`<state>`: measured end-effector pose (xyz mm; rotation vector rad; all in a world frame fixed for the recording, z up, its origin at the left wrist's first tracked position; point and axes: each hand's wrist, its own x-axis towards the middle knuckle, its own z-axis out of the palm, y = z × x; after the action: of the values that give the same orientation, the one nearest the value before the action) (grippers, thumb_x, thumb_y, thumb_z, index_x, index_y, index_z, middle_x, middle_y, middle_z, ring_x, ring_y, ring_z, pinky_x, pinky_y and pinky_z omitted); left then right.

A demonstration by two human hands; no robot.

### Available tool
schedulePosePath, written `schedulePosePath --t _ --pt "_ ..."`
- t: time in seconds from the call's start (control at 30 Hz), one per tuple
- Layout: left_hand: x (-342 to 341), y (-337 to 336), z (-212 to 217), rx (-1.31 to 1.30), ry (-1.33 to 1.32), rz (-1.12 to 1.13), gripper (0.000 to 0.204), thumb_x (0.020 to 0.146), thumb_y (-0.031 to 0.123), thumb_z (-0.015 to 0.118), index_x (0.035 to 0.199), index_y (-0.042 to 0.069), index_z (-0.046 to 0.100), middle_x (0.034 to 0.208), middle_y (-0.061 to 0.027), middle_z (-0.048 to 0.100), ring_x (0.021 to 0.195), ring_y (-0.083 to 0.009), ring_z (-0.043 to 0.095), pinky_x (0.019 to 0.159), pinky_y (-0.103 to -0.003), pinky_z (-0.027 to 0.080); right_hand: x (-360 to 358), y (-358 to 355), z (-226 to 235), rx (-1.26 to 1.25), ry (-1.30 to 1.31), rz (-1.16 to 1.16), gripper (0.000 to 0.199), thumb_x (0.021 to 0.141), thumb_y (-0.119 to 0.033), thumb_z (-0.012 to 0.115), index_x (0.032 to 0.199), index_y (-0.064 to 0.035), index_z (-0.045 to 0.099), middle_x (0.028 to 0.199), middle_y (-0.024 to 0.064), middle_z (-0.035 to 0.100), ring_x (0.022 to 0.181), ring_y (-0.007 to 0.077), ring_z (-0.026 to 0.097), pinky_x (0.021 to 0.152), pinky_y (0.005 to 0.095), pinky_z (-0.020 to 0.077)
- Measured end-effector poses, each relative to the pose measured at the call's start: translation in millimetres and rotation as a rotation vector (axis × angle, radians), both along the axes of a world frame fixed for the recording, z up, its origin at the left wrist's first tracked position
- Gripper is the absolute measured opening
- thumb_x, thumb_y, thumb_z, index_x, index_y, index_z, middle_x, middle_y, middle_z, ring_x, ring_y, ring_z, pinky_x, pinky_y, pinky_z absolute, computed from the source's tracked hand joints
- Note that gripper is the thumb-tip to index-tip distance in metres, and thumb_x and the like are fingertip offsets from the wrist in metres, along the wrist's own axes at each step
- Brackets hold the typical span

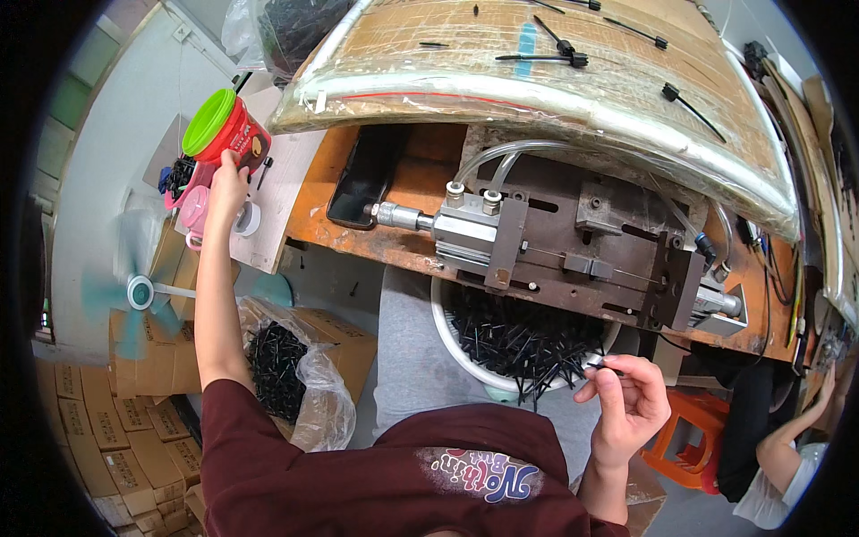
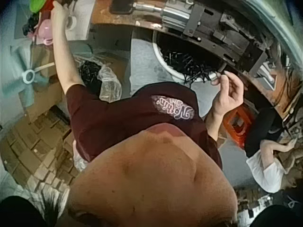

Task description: Insert small black plastic components onto cables using a workbench jig.

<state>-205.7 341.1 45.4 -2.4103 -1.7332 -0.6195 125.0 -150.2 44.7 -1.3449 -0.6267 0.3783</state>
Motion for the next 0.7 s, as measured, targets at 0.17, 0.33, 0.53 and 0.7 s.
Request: schedulePosePath --t 0.17,0.33,0.53,0.7 --pt "9.9 -62.7 45.8 -0.061 -0.451 -0.130 0.028 0.097 0.023 0.059 0.084 -0.001 0.064 0.075 -0.0069 0.065 0.069 -0.0138 0.059 0.065 -0.030 0.046 0.7 1.6 -1.9 0.048 0.020 -0.022 0.013 0.091 0.006 0.057 0.104 0.0056 0.057 0.084 0.0168 0.067 0.060 0.0165 0.064 0.058 0.0235 0.0522" --pt "79.1 -191.8 71.0 -0.506 -0.834 -0.473 0.039 0.104 0.029 0.050 0.081 0.001 0.061 0.067 0.0023 0.050 0.059 -0.0048 0.044 0.053 -0.022 0.034 -6.4 17.9 5.5 0.052 0.247 0.221 0.014 0.092 0.005 0.056 0.106 0.0065 0.057 0.088 0.0176 0.068 0.065 0.0178 0.066 0.064 0.0278 0.0567" --pt "165.0 -284.6 37.3 -0.656 -0.697 -0.995 0.013 0.093 0.007 0.063 0.083 -0.002 0.066 0.067 -0.0012 0.056 0.060 -0.0095 0.048 0.054 -0.026 0.036 -25.2 44.9 16.8 0.081 0.287 0.436 0.022 0.084 0.014 0.066 0.105 0.0108 0.061 0.096 0.0177 0.068 0.083 0.0223 0.071 0.076 0.0309 0.0606" --pt "186.8 -302.9 17.5 -0.647 -0.830 -0.900 0.029 0.088 0.008 0.071 0.062 0.000 0.060 0.058 -0.0012 0.049 0.051 -0.0081 0.041 0.047 -0.027 0.030 -28.5 41.5 17.4 0.133 0.303 0.364 0.018 0.081 0.013 0.071 0.095 0.0091 0.062 0.095 0.0187 0.069 0.084 0.0240 0.072 0.077 0.0328 0.0606"
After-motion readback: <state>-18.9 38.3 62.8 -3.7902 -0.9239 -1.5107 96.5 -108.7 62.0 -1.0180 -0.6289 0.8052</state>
